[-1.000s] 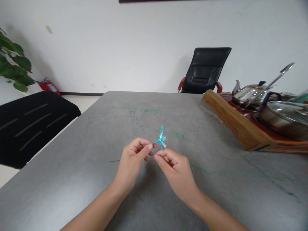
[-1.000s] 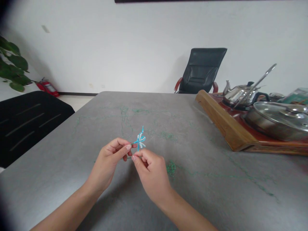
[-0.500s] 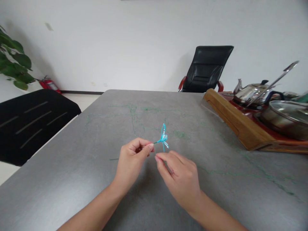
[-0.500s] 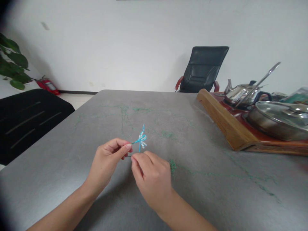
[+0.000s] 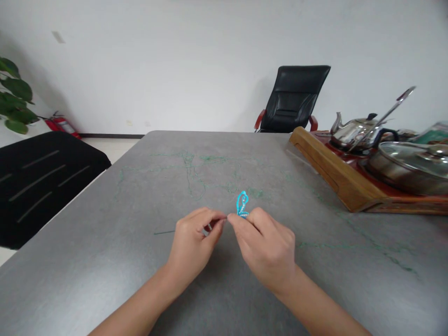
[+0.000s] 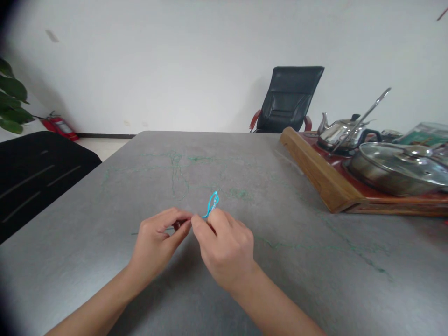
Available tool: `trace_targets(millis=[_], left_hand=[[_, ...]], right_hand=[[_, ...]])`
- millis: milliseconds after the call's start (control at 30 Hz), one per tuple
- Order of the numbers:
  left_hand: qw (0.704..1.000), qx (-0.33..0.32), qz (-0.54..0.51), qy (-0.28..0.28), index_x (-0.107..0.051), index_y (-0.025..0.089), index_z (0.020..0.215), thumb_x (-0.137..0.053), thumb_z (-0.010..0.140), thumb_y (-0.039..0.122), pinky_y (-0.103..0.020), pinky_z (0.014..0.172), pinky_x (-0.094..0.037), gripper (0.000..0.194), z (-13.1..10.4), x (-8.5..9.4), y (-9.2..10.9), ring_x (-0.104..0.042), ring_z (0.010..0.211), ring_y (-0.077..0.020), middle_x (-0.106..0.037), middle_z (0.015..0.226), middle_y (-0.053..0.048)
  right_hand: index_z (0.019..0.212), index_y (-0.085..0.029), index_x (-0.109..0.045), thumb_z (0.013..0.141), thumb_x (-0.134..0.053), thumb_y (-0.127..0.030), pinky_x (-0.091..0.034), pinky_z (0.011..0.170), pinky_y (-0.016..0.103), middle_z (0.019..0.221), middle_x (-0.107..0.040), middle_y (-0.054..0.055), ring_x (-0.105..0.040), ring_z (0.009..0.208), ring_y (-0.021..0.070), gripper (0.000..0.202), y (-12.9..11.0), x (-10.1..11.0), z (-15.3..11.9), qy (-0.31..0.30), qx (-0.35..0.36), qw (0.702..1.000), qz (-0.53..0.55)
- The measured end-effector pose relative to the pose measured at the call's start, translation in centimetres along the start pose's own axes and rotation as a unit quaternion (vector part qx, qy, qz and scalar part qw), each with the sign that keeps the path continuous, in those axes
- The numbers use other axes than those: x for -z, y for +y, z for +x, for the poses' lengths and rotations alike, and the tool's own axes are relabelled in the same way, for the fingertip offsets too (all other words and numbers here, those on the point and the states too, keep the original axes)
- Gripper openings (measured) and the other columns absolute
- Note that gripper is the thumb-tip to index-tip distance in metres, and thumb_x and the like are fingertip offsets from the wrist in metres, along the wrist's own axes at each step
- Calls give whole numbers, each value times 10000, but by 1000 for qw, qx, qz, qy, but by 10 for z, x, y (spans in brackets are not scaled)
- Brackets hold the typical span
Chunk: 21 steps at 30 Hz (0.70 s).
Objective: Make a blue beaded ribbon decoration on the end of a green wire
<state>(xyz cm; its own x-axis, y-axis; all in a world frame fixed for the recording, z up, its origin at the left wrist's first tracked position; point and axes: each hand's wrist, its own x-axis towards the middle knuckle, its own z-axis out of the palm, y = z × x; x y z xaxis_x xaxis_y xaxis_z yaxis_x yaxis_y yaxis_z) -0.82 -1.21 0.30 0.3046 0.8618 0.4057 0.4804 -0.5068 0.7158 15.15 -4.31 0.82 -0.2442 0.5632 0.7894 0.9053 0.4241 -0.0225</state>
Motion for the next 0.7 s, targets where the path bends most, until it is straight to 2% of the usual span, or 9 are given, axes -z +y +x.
trace_targets(millis=[167,267,433,700], left_hand=[[997,-57,7,-42,-700,199,875,-553,880,120,-259,685,-456,167,1,0,0,-617,719,-151,-688,761,-22],[996,-69,4,-53,-703,208,881,-542,894,126,-270,730,-463,181,2,1,-1,-626,785,-163,-691,822,-36],[996,-69,24,-42,-716,215,837,-569,874,111,-256,682,-445,185,4,2,-4,-593,769,-161,-634,801,-30],[982,-134,38,-125,-706,224,854,-537,910,144,-295,736,-423,195,12,14,-5,-565,787,-169,-643,800,-28]], right_hand=[[803,-214,-702,915,-488,-135,-390,620,270,767,-659,25,-575,710,149,254,9,1,7,-59,-54,996,27],[780,-199,-694,915,-492,-144,-395,653,281,739,-653,30,-584,720,160,249,12,0,8,-74,-72,994,44],[789,-180,-688,905,-528,-180,-378,654,287,721,-624,21,-572,691,155,198,14,1,8,-103,-115,984,92],[748,-201,-700,817,-617,-189,-335,567,244,590,-476,-46,-481,564,101,109,32,9,17,-169,-240,925,241]])
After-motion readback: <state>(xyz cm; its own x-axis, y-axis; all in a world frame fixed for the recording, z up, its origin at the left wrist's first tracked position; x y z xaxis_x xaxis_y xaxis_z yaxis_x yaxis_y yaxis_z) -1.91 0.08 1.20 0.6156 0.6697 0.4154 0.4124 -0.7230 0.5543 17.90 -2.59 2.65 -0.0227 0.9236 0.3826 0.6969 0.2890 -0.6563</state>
